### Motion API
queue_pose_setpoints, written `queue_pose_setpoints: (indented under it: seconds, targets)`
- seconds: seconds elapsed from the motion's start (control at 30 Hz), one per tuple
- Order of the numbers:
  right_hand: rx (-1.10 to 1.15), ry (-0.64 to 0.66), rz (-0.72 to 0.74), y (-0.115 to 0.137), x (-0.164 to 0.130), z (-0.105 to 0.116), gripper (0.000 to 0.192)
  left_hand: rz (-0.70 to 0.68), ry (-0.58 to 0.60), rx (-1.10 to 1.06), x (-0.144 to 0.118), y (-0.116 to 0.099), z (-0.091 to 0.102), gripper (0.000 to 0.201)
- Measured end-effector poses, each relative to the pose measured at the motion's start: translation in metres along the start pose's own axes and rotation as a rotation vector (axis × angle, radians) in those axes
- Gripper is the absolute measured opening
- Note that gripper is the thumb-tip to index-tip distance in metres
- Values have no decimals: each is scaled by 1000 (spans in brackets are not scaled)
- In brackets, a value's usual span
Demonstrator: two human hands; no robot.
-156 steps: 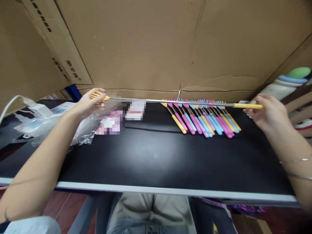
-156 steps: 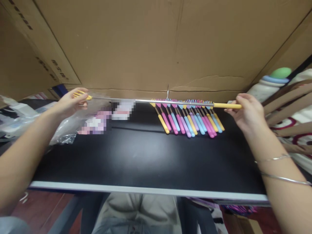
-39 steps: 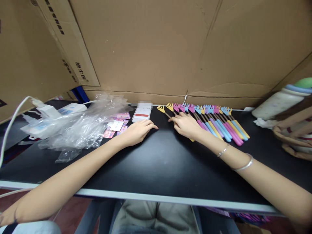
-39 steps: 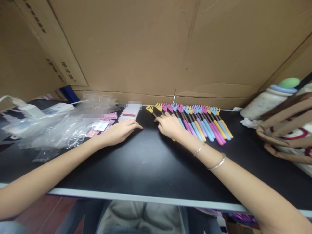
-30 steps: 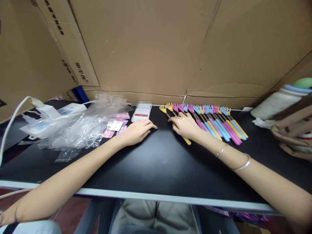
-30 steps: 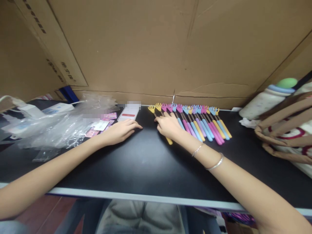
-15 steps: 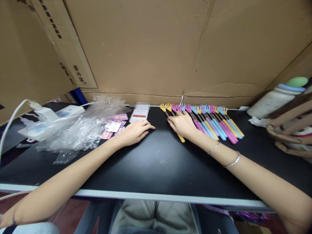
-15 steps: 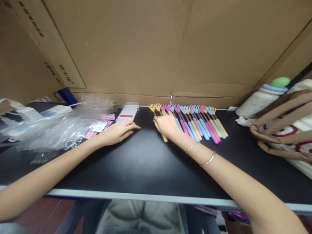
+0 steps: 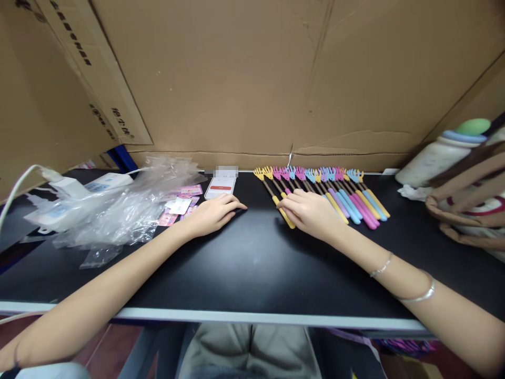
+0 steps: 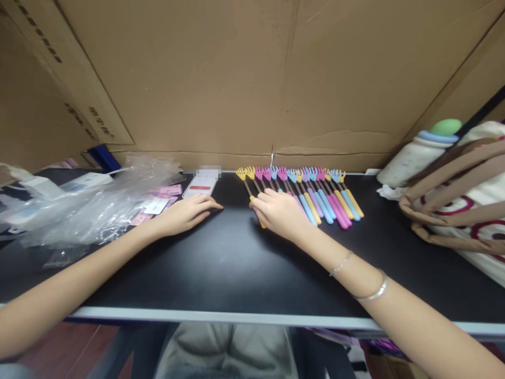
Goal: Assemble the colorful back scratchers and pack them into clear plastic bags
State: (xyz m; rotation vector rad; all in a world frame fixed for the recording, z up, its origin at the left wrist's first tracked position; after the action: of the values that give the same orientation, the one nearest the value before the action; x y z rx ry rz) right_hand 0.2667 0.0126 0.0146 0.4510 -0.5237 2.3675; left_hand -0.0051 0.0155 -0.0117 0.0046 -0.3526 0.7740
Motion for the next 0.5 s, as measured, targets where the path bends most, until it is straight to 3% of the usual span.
queue_pose_setpoints:
  seconds: [0.13, 0.3, 0.5]
  targets:
    - [50, -39, 83, 20, 1, 3, 32, -12, 5, 22, -1, 0, 0, 33]
    - [94, -65, 83, 40, -2, -4, 30, -68, -44, 45, -1, -5, 0, 34]
    - [263, 40, 214, 43, -3, -9, 32, -150, -67, 60, 0, -13, -3, 30]
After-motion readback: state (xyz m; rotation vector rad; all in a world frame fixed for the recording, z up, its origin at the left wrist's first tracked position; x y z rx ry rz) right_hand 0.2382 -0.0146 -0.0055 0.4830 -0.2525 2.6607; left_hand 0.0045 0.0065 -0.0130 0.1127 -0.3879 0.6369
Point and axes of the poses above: each hand's wrist, its own x-axis towards the middle knuckle, its own z-axis out of the back of the hand, y = z × x, the point moved 1 cm from there along x, towards the middle knuckle, and after that the axes turned 4 degrees about -y, right-handed, at the moved point
